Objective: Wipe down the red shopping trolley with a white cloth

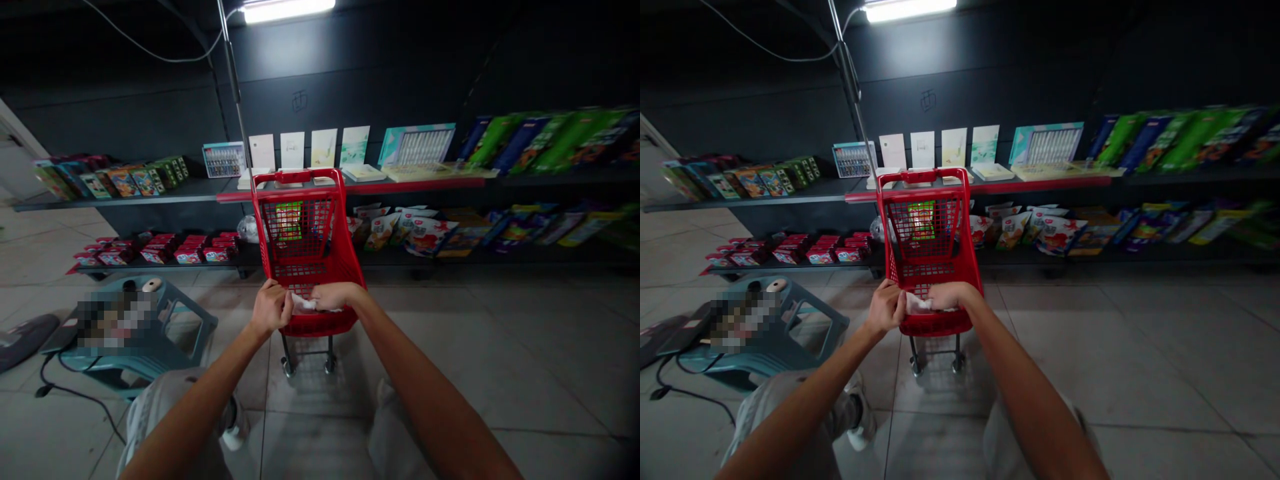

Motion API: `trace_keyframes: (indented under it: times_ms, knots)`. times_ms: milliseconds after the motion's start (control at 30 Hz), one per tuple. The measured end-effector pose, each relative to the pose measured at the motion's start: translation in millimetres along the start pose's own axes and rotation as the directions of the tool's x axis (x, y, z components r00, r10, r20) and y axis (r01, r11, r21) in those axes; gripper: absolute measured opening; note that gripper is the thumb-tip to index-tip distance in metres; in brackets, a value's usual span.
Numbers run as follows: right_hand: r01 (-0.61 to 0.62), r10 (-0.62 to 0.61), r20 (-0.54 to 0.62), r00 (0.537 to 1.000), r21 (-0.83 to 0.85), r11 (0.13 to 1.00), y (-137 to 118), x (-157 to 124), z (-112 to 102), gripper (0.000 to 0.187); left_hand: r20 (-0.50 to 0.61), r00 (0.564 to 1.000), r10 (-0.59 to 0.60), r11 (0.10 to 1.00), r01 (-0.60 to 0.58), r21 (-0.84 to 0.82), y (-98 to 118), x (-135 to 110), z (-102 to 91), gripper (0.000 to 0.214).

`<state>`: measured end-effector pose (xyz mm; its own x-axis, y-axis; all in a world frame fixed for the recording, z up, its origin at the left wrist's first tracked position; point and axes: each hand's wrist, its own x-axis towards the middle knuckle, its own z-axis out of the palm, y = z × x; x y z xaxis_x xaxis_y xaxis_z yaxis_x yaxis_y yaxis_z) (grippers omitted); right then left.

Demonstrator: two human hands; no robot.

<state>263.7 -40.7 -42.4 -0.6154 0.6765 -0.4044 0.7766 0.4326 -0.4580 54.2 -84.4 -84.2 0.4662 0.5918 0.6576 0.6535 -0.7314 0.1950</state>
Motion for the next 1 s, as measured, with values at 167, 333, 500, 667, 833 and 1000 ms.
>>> trace_keyframes:
  times_ms: [167,333,500,667,833,1000]
  knots:
    - [-0.101,0.110,0.083,0.991,-0.097,0.990,8.7,-22.1,-10.3,0.016,0.010,1.000,0.006,1.000,-0.006,0.003,2.3,-0.9,-1.3,0.048]
    - [-0.111,0.092,-0.141,0.986,-0.132,0.985,9.3,-47.7,-2.6,0.022,0.011,1.000,-0.002,0.999,0.002,-0.040,-4.2,-0.1,-4.5,0.047]
    - [-0.092,0.026,-0.634,0.773,-0.071,0.993,22.5,-84.6,11.5,0.040,0.045,0.998,0.038,0.997,-0.034,-0.074,-14.7,-1.5,-12.4,0.044]
    - [-0.104,0.130,-0.937,0.325,0.101,0.989,50.5,-108.7,28.3,0.055,0.099,0.985,0.141,0.990,-0.143,0.017,-12.0,-7.5,-12.8,0.034]
    - [-0.082,0.527,-0.820,0.223,0.523,0.849,66.9,-106.0,69.1,0.049,0.121,0.990,0.069,0.993,-0.080,0.086,-9.2,-8.6,-7.1,0.038]
    - [0.171,0.729,-0.591,0.344,0.803,0.571,43.2,-64.0,134.6,0.052,0.080,0.994,0.080,0.990,-0.088,0.109,-3.2,-4.3,-3.1,0.038]
